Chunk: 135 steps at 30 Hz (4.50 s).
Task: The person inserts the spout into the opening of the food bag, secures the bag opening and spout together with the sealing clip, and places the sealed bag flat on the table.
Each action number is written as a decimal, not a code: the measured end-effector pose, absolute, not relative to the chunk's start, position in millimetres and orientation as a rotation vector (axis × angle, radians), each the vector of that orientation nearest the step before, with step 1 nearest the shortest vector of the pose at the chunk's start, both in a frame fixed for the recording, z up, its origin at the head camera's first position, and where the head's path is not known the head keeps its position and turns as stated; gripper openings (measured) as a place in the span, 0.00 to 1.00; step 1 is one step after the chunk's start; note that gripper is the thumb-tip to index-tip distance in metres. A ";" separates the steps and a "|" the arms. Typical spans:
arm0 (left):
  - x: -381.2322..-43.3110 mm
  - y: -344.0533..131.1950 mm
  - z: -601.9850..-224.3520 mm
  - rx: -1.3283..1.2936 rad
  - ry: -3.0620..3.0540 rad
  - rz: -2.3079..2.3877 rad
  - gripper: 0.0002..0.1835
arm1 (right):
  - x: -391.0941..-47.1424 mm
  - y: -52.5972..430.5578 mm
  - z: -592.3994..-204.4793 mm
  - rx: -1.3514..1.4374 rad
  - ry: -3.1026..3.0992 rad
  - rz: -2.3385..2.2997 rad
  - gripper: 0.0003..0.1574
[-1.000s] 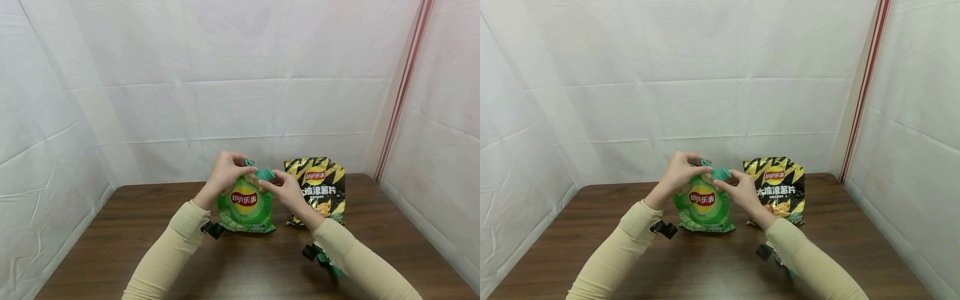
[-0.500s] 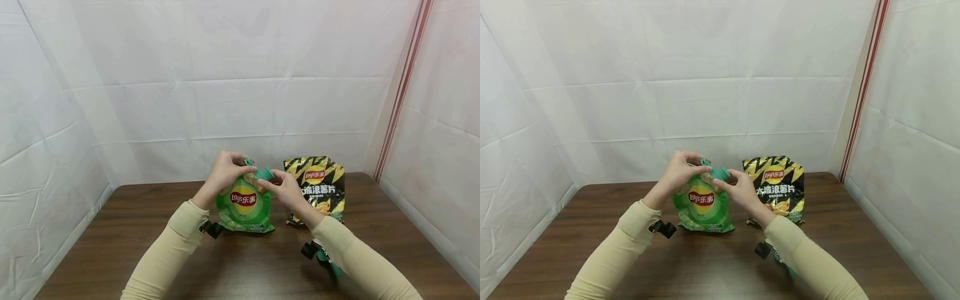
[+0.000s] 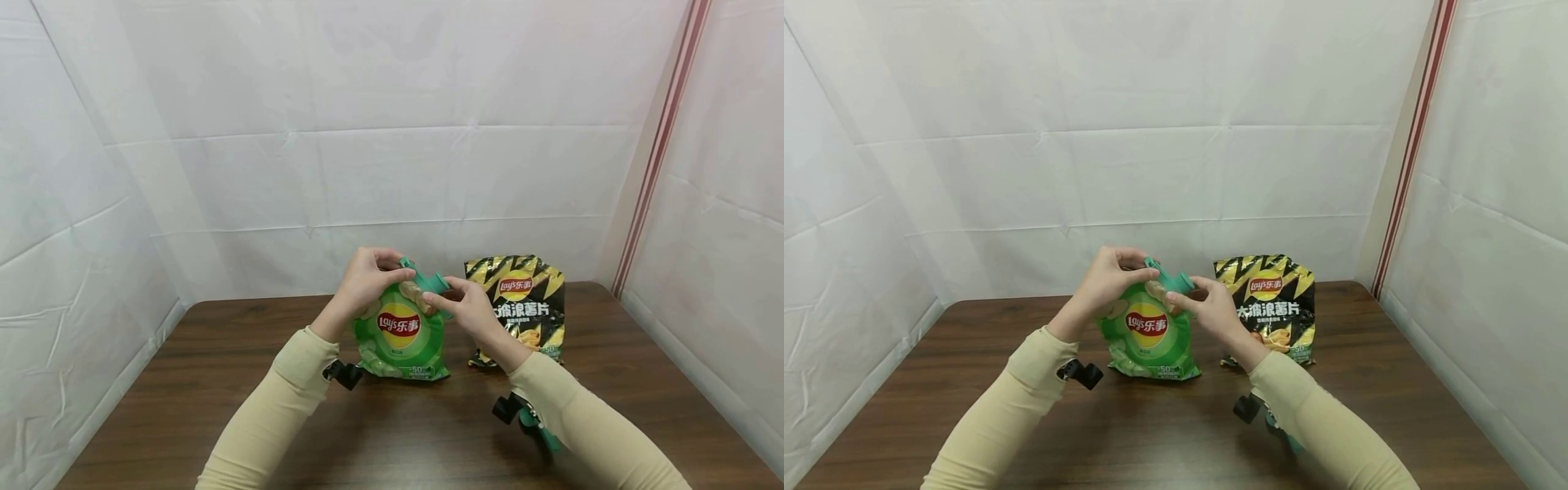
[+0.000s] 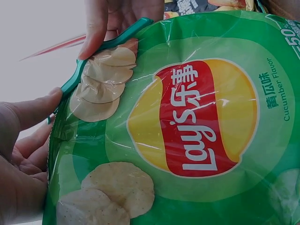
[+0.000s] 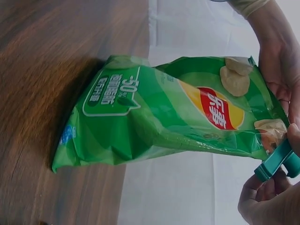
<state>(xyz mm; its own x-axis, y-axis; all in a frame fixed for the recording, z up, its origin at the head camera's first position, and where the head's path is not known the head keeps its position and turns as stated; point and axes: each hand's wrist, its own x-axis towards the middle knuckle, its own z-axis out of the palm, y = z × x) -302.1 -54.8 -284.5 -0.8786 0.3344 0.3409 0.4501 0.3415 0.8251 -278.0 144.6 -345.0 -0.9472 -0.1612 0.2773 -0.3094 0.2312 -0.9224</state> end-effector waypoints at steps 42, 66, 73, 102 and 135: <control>-297.9 -58.5 -292.1 -0.769 -2.322 -1.541 0.08 | -278.7 158.5 -348.8 0.473 -2.400 1.840 0.27; -299.8 -60.7 -290.2 -0.720 -2.416 -1.453 0.07 | -280.2 159.7 -350.5 0.526 -2.424 1.803 0.28; -302.5 -72.2 -296.6 -0.803 -2.445 -1.375 0.10 | -281.2 157.8 -354.0 0.512 -2.395 1.834 0.27; -307.2 -144.0 -361.2 -0.690 -2.438 -1.801 0.18 | -273.0 159.9 -377.6 0.263 -2.510 2.112 0.30; -309.6 -149.0 -371.1 -0.317 -2.230 -2.174 0.24 | -277.2 136.4 -385.2 0.032 -2.422 2.102 0.22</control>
<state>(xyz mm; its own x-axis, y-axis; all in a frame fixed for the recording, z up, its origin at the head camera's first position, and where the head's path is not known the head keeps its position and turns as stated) -309.6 -149.0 -371.1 -0.9794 0.1363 0.1490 0.1524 0.0149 0.9882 -277.2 136.4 -385.2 -0.9977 -0.0578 -0.0365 0.0280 0.1418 -0.9895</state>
